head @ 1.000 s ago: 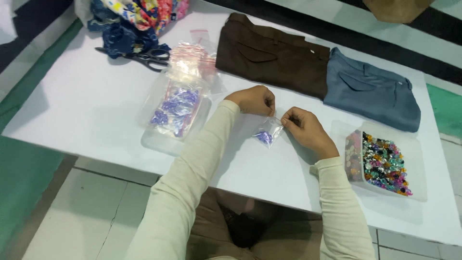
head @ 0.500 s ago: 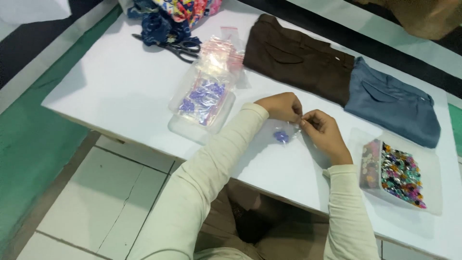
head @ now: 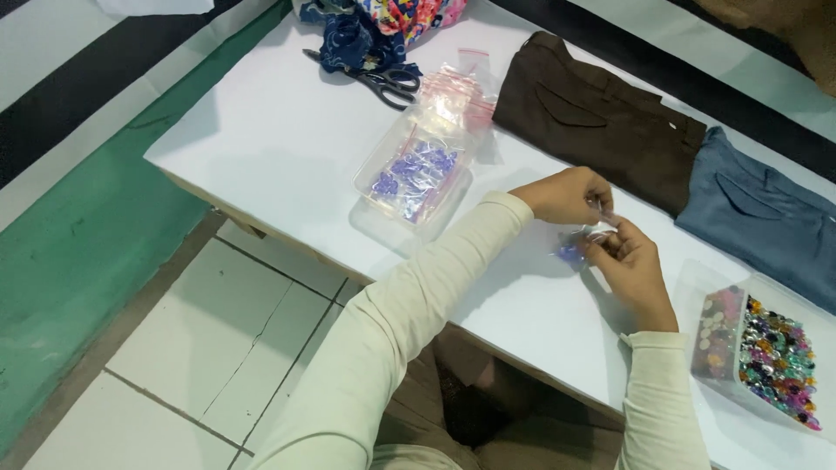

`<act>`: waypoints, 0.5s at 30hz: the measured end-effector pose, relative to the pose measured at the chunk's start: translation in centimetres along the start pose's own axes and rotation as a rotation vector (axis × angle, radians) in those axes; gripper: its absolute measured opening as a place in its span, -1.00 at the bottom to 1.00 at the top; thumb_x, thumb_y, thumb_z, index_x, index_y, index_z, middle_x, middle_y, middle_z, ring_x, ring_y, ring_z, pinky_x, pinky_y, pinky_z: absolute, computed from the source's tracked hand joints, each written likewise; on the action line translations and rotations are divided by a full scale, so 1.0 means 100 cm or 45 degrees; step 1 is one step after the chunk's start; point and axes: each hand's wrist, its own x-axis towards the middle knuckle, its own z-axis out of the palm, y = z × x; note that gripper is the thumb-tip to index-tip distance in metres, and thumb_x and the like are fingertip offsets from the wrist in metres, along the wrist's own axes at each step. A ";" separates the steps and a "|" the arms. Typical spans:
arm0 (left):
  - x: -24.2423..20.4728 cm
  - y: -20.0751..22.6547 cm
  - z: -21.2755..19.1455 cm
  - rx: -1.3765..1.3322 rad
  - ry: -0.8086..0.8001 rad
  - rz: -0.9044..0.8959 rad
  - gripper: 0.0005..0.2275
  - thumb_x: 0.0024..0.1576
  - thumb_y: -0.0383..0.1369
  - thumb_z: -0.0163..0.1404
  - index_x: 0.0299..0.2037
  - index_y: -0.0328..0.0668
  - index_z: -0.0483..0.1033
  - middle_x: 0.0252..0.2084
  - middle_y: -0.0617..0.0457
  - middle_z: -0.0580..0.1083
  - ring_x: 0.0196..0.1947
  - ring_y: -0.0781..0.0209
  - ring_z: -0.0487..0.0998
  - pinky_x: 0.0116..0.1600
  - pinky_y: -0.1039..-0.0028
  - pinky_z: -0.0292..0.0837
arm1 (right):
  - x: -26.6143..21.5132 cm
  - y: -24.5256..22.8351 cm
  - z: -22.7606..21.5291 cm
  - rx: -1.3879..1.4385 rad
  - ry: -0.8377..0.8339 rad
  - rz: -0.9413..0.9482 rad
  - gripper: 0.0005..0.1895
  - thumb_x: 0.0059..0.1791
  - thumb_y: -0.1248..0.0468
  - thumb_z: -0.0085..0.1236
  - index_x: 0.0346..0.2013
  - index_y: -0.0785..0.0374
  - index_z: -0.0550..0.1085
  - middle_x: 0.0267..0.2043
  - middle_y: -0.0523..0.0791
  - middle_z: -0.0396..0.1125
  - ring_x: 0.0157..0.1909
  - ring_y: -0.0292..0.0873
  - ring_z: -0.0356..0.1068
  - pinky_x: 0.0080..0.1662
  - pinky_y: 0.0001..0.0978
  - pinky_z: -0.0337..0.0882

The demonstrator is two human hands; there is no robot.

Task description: The person sorts purple flower-shaped buttons from a large container of multicolored buttons into a small plastic bag, then places the small bag into a larger container of bagged buttons.

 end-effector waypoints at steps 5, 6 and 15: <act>0.014 -0.018 0.008 -0.057 0.088 0.105 -0.78 -0.04 -0.43 0.10 -0.17 -0.16 0.64 -0.31 -0.08 0.61 -0.26 0.03 0.65 -0.09 0.18 0.59 | 0.005 0.022 -0.003 0.054 0.059 -0.010 -0.77 -0.02 0.49 0.18 -0.06 0.32 0.49 -0.37 -0.04 0.41 -0.39 -0.25 0.31 -0.36 -0.46 0.32; 0.015 -0.018 0.009 -0.078 0.117 0.125 -0.78 -0.04 -0.42 0.08 -0.18 -0.15 0.64 -0.30 -0.08 0.62 -0.24 0.01 0.67 -0.07 0.16 0.60 | 0.007 0.029 -0.006 0.057 0.072 0.005 -0.83 -0.02 0.47 0.21 -0.14 0.31 0.50 -0.42 -0.04 0.38 -0.43 -0.24 0.29 -0.40 -0.46 0.32; -0.002 0.008 0.011 -0.069 0.309 -0.033 -0.27 -0.15 0.17 0.07 0.18 -0.08 0.44 0.05 -0.02 0.55 0.03 0.17 0.57 0.09 0.42 0.49 | 0.014 -0.010 0.002 0.344 0.258 0.068 -0.96 0.08 0.36 0.09 -0.21 0.14 0.47 -0.34 -0.20 0.34 -0.34 -0.36 0.25 -0.32 -0.58 0.20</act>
